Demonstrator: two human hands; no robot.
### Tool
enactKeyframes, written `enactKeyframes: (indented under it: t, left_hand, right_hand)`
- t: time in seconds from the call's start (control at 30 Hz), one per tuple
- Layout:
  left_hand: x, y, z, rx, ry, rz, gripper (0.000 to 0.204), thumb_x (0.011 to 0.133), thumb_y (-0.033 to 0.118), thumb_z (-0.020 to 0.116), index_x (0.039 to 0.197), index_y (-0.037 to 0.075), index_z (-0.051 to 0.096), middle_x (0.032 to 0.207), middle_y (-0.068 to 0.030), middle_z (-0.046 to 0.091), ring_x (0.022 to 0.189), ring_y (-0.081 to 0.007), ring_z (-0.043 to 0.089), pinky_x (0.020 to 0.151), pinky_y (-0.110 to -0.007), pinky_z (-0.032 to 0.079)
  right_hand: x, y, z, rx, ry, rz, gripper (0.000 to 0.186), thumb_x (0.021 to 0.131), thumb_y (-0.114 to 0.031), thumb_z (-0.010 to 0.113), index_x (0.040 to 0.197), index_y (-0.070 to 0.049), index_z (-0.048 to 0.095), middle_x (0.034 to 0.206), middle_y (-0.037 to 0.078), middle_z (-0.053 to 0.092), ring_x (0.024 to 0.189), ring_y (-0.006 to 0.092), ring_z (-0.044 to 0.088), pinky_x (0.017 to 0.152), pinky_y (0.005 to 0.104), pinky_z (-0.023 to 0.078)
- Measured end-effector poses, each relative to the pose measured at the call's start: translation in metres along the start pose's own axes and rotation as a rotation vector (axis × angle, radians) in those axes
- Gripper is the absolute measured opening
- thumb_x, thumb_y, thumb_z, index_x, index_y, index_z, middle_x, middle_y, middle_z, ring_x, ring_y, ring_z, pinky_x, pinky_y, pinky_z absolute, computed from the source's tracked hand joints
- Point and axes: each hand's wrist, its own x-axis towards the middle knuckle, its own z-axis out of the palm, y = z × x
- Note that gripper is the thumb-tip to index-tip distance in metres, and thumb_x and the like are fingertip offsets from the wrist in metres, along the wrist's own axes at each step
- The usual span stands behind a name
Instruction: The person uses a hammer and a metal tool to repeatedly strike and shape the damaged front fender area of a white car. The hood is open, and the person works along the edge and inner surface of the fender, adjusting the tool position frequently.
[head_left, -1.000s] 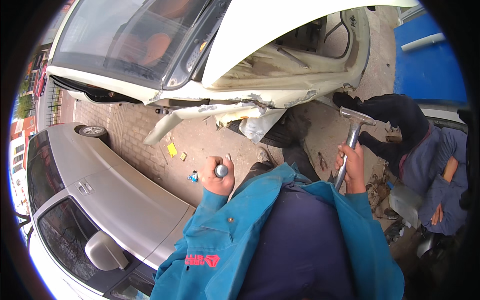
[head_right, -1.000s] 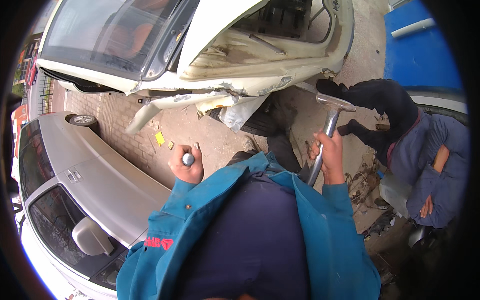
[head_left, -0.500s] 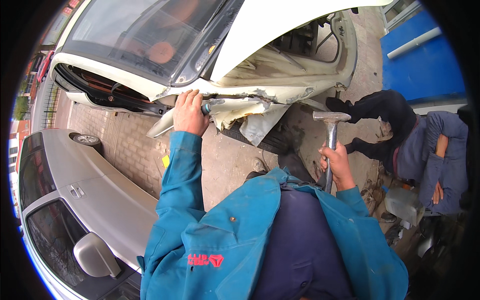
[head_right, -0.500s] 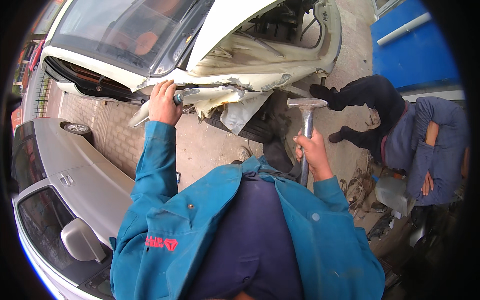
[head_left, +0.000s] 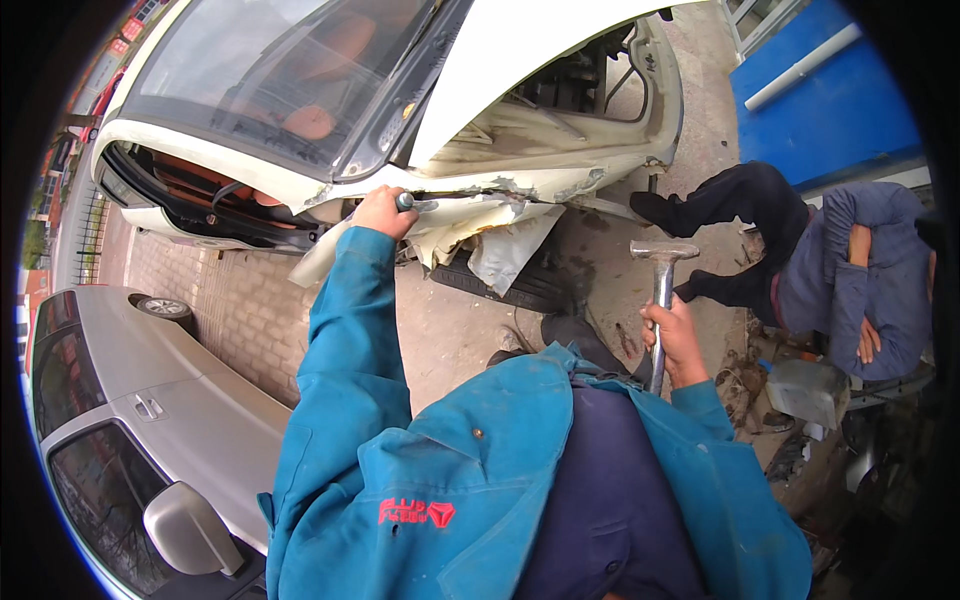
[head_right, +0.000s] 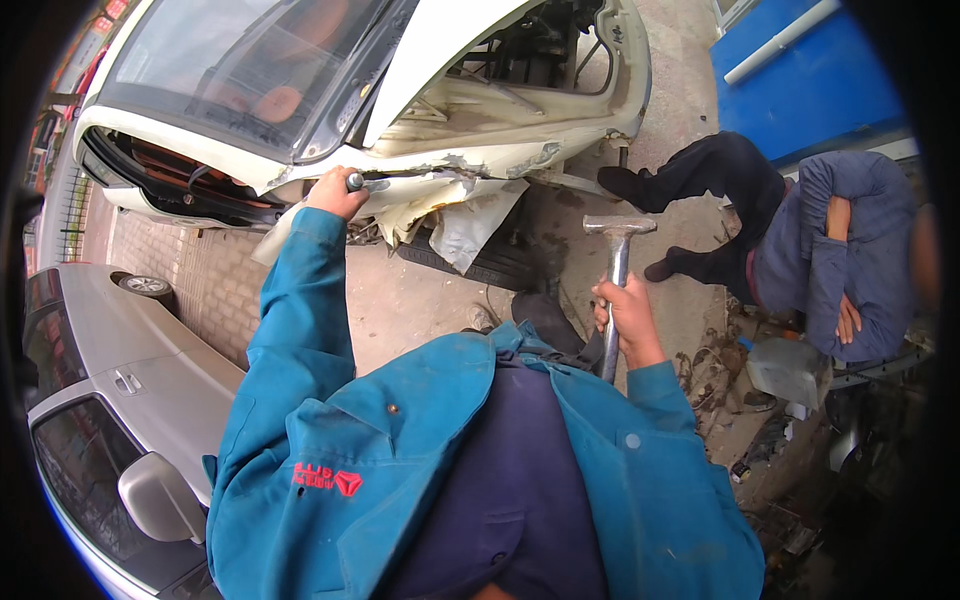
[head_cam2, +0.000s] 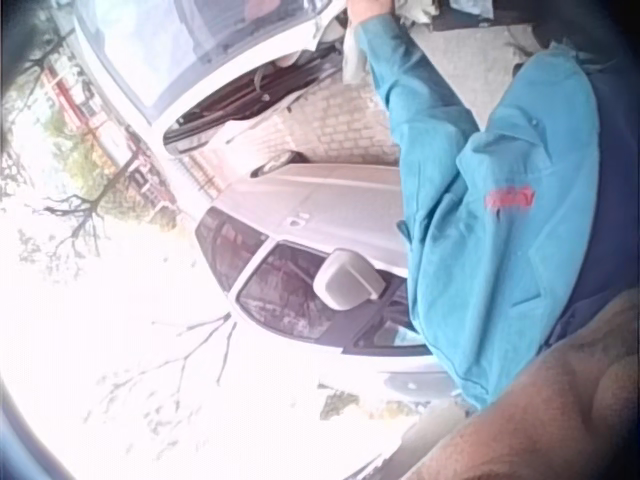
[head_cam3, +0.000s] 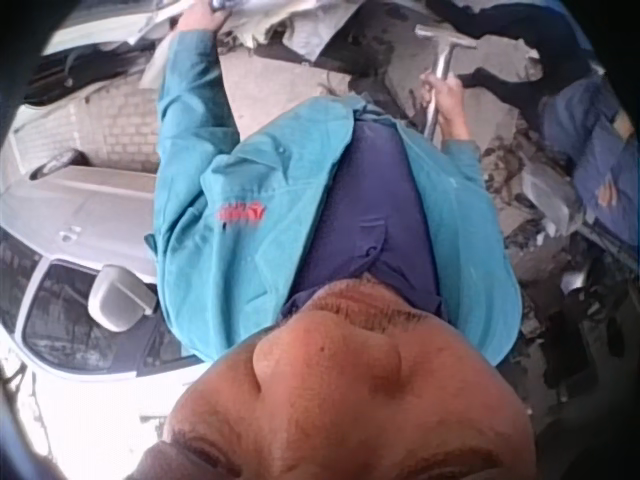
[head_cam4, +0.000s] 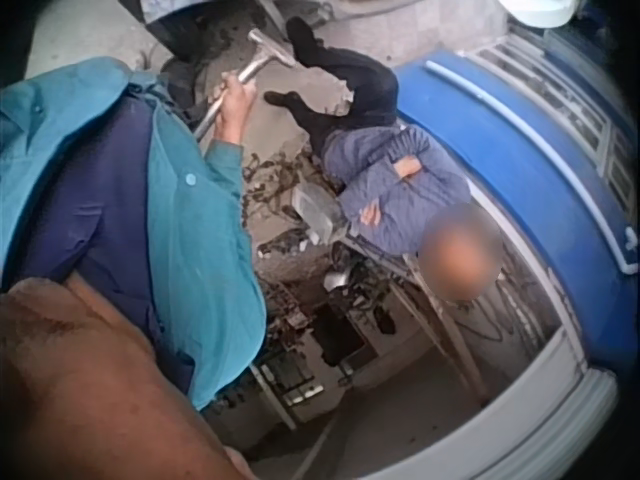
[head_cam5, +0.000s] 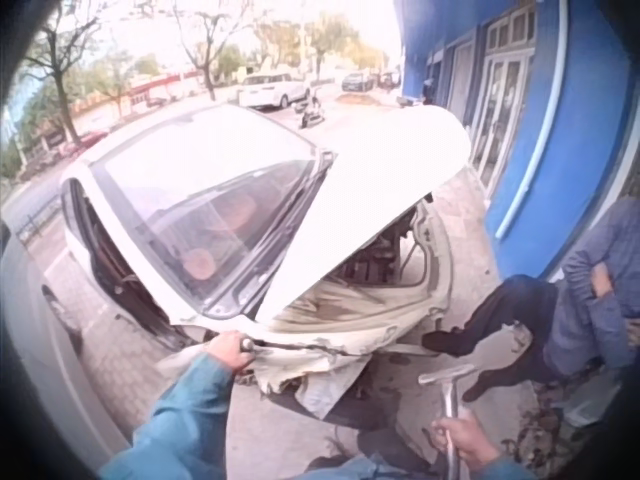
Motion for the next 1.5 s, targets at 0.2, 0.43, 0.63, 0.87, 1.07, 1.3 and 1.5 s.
enactKeyframes:
  t: [0.2, 0.43, 0.63, 0.87, 1.07, 1.3, 1.5]
  left_hand:
    - [-0.028, 0.020, 0.007, 0.014, 0.125, -0.075, 0.028, 0.081, 0.033, 0.077, 0.097, 0.009, 0.078, 0.091, -0.0229, 0.076, 0.094, -0.0449, 0.074, 0.086, -0.055, 0.059]
    - [-0.081, 0.054, 0.027, 0.104, 0.294, -0.230, 0.017, 0.080, 0.024, 0.077, 0.084, 0.008, 0.074, 0.092, -0.0209, 0.077, 0.091, -0.0437, 0.075, 0.085, -0.055, 0.058]
    - [-0.154, 0.080, 0.068, 0.039, 0.386, -0.274, 0.019, 0.077, 0.014, 0.079, 0.091, 0.007, 0.070, 0.098, -0.0150, 0.074, 0.102, -0.0385, 0.069, 0.092, -0.050, 0.055]
    - [-0.118, 0.054, 0.063, 0.109, 0.360, -0.219, 0.015, 0.079, 0.016, 0.078, 0.085, 0.007, 0.067, 0.093, -0.0153, 0.074, 0.096, -0.0394, 0.069, 0.087, -0.053, 0.053]
    - [-0.167, 0.088, 0.086, 0.087, 0.396, -0.287, 0.020, 0.080, 0.012, 0.077, 0.098, 0.008, 0.070, 0.097, -0.0168, 0.072, 0.098, -0.0407, 0.068, 0.089, -0.053, 0.054]
    - [-0.176, 0.093, 0.089, 0.010, 0.500, -0.229, 0.025, 0.081, 0.008, 0.076, 0.106, 0.009, 0.072, 0.103, -0.0145, 0.074, 0.103, -0.0375, 0.067, 0.091, -0.050, 0.053]
    - [-0.187, 0.097, 0.098, -0.023, 0.469, -0.269, 0.030, 0.079, 0.007, 0.076, 0.109, 0.008, 0.074, 0.105, -0.0149, 0.074, 0.103, -0.0377, 0.067, 0.091, -0.050, 0.052]
  right_hand:
    - [-0.003, 0.003, 0.002, -0.066, -0.077, 0.019, 0.022, 0.092, -0.007, 0.071, 0.105, -0.007, 0.053, 0.079, 0.004, 0.056, 0.051, 0.0121, 0.055, 0.044, 0.0330, 0.047]
    - [-0.003, 0.006, 0.004, -0.118, -0.137, 0.043, 0.020, 0.093, -0.007, 0.070, 0.103, -0.006, 0.053, 0.077, 0.004, 0.056, 0.051, 0.0126, 0.056, 0.043, 0.0340, 0.049]
    - [0.007, 0.013, 0.009, -0.134, -0.178, 0.066, 0.019, 0.093, -0.007, 0.070, 0.103, -0.006, 0.053, 0.076, 0.004, 0.056, 0.049, 0.0131, 0.056, 0.043, 0.0344, 0.050]
    - [0.013, 0.014, 0.023, -0.248, -0.171, 0.058, 0.024, 0.094, -0.010, 0.072, 0.109, -0.007, 0.053, 0.077, 0.002, 0.057, 0.052, 0.0112, 0.056, 0.043, 0.0317, 0.049]
    - [0.010, 0.007, 0.029, -0.317, -0.132, 0.018, 0.030, 0.095, -0.013, 0.073, 0.118, -0.004, 0.054, 0.078, 0.002, 0.058, 0.054, 0.0106, 0.057, 0.044, 0.0314, 0.049]
    - [0.012, -0.042, 0.057, -0.464, -0.151, -0.151, 0.032, 0.097, -0.013, 0.072, 0.121, -0.001, 0.055, 0.078, 0.002, 0.059, 0.055, 0.0103, 0.058, 0.047, 0.0309, 0.051]
    - [0.020, -0.085, 0.110, -0.514, -0.133, -0.449, 0.037, 0.105, -0.027, 0.073, 0.125, -0.001, 0.055, 0.076, 0.002, 0.061, 0.057, 0.0092, 0.060, 0.051, 0.0300, 0.052]
